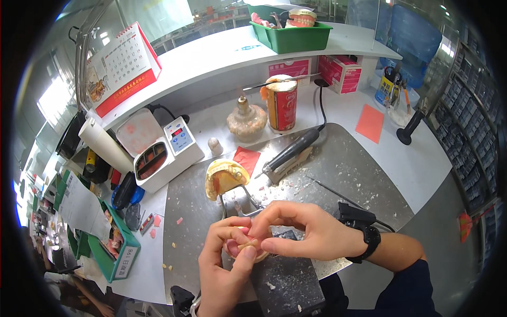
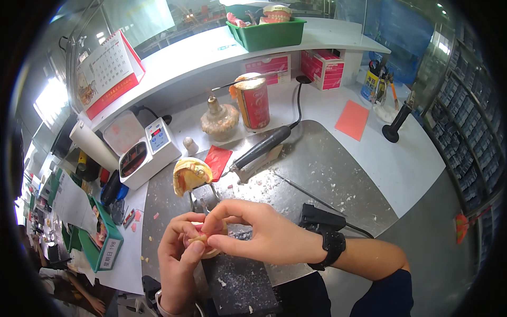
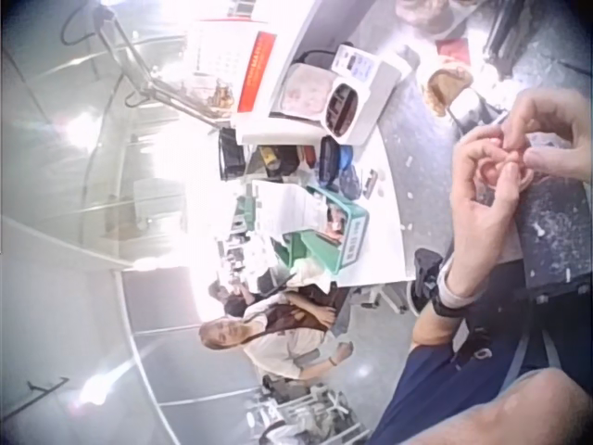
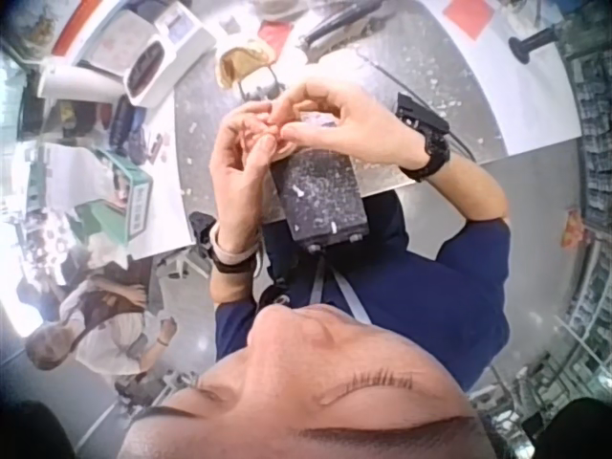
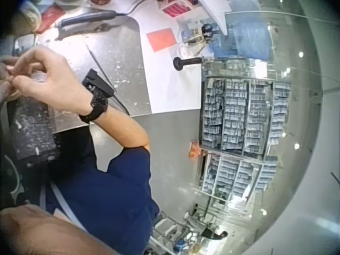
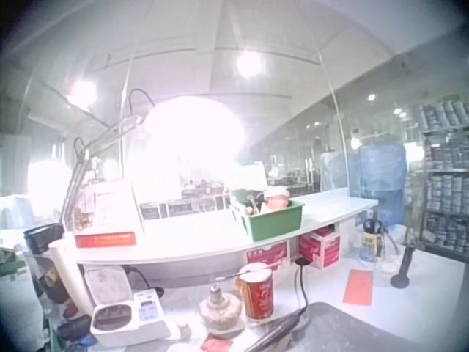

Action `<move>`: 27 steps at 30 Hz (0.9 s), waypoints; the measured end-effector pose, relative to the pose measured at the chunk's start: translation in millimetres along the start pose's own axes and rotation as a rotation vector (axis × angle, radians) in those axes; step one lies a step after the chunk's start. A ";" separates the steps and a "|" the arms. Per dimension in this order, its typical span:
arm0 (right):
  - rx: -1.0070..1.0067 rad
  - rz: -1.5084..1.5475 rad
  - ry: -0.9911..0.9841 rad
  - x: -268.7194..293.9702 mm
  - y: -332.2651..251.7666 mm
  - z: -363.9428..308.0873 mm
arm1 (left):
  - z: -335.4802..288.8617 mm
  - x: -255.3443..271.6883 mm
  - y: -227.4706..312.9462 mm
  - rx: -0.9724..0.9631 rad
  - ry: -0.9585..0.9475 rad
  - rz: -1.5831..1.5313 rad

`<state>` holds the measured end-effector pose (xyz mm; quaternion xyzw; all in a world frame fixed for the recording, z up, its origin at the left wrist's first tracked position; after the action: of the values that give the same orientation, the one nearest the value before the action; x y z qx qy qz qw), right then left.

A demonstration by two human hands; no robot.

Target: Making and adjusting dental molds and dentures at a lab bench.

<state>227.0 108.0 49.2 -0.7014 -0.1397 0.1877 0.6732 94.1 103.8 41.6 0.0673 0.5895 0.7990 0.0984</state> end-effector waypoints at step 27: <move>-0.063 -0.198 0.110 -6.4 -10.1 3.8 | -1.9 0.0 7.2 0.054 0.011 -0.054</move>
<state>220.1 109.1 59.7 -0.7141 -0.1771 0.0769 0.6729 93.1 99.9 47.9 0.0494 0.6129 0.7802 0.1149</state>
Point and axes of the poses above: each hand's wrist, its own z-axis towards the middle knuckle, its own x-axis out of the back of the hand, y = z × x, the point moved 10 cm from there along z, towards the middle knuckle, and after that the axes turned 12 degrees about -x, right-handed, at the moved point
